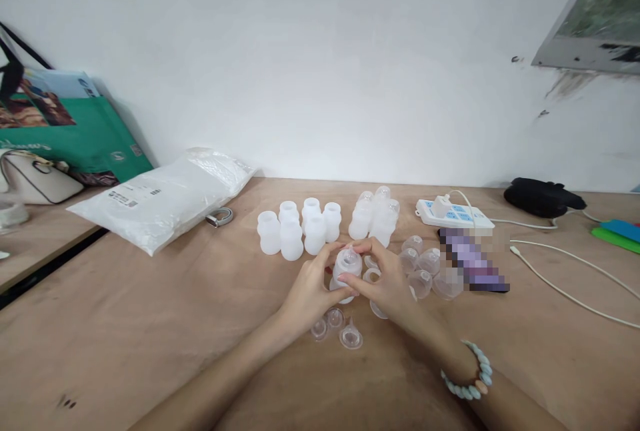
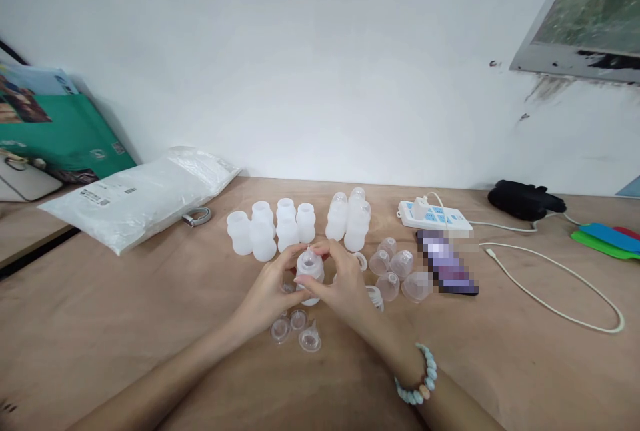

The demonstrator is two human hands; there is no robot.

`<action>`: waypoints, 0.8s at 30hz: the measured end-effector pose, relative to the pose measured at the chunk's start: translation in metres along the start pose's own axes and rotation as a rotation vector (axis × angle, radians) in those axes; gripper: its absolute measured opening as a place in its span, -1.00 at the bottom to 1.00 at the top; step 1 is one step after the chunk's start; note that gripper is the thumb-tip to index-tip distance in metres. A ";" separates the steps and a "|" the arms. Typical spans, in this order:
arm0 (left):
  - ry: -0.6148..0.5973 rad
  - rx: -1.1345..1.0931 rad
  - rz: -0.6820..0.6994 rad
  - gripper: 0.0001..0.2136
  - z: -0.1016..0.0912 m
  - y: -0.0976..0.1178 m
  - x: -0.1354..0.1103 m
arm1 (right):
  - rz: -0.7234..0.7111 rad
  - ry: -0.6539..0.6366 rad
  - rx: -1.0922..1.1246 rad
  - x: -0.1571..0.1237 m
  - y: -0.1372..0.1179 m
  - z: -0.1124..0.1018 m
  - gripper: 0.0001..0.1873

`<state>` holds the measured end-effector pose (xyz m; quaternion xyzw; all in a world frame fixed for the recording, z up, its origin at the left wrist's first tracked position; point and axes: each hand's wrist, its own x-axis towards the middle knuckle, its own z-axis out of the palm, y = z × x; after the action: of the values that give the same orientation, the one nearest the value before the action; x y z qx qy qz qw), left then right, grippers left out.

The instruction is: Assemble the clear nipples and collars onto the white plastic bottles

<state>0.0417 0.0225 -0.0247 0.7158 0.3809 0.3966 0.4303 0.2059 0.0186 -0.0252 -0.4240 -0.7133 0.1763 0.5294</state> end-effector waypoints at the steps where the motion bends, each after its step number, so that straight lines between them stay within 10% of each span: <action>1: 0.001 -0.002 0.005 -0.45 0.000 0.000 0.000 | -0.001 -0.003 -0.009 0.000 0.000 0.001 -0.70; 24: -0.002 0.017 -0.013 -0.37 0.000 -0.001 0.000 | -0.037 -0.045 -0.045 0.002 0.002 -0.001 -0.74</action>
<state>0.0413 0.0227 -0.0255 0.7173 0.3885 0.3900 0.4271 0.2078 0.0208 -0.0250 -0.4183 -0.7368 0.1599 0.5066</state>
